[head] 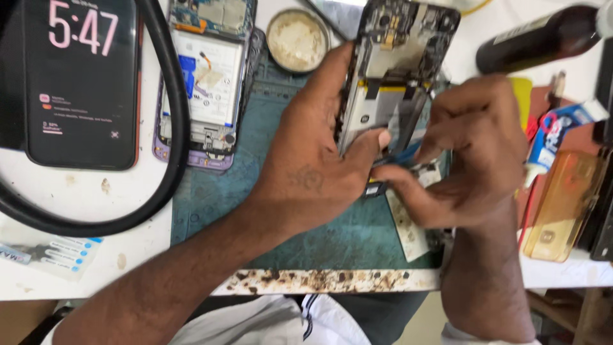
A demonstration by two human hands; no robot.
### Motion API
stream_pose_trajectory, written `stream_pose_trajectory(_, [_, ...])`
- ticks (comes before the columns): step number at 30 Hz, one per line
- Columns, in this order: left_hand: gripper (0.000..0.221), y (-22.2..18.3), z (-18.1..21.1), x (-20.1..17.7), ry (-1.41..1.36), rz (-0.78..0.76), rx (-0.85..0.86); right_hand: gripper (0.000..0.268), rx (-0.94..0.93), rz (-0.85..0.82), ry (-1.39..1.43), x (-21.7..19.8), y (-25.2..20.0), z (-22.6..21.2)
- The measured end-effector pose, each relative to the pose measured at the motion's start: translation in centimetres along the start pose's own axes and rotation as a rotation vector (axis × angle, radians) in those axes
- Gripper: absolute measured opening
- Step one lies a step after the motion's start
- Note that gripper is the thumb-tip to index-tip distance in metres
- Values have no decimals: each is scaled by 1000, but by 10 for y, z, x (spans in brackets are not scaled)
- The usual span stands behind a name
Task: The person disassembles a mobile phone by removing the internal components and the screen, then connects a charging cable to the main board and handles several disconnected phone parts on a repair bench.
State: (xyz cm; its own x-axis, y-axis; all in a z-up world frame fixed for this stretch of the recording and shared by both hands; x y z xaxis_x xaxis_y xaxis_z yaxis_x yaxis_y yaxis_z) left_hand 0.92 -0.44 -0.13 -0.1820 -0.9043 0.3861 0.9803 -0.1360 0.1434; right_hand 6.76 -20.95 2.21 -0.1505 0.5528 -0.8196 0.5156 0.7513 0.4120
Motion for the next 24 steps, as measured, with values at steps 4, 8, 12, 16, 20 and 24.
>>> stream_pose_trajectory(4, [59, -3, -6, -3, -55, -14, 44, 47, 70, 14, 40, -8, 1, 2])
stream_pose_trajectory(8, [55, -6, -13, -3, -61, -22, 72, 49, 0, -28, -12, -6, 1, 3])
stream_pose_trajectory(12, [58, -3, -19, -3, -24, -15, 129, 50, -19, -48, -37, -4, 8, 3])
stream_pose_trajectory(16, [59, -8, -25, -4, 16, -24, 136, 52, 138, -31, 61, -12, 1, 1])
stream_pose_trajectory(20, [62, -11, -24, -3, 12, -11, 131, 48, -127, -55, -42, -4, 3, 15])
stream_pose_trajectory(24, [60, -7, -23, -2, 18, -7, 154, 45, -144, -65, -75, -10, -2, 22])
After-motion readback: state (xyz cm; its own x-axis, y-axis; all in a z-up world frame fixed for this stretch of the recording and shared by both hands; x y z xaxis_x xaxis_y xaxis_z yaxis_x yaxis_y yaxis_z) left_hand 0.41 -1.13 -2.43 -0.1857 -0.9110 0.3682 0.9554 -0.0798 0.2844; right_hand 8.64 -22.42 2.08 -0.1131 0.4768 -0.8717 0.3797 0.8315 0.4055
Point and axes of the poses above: each hand's wrist, its own y-axis towards the middle knuckle, its own x-axis out of the palm, z = x × y, the point moved 1 cm from there along y, towards the middle knuckle, and after that the axes turned 6 degrees about -z, right-handed, at the moved point
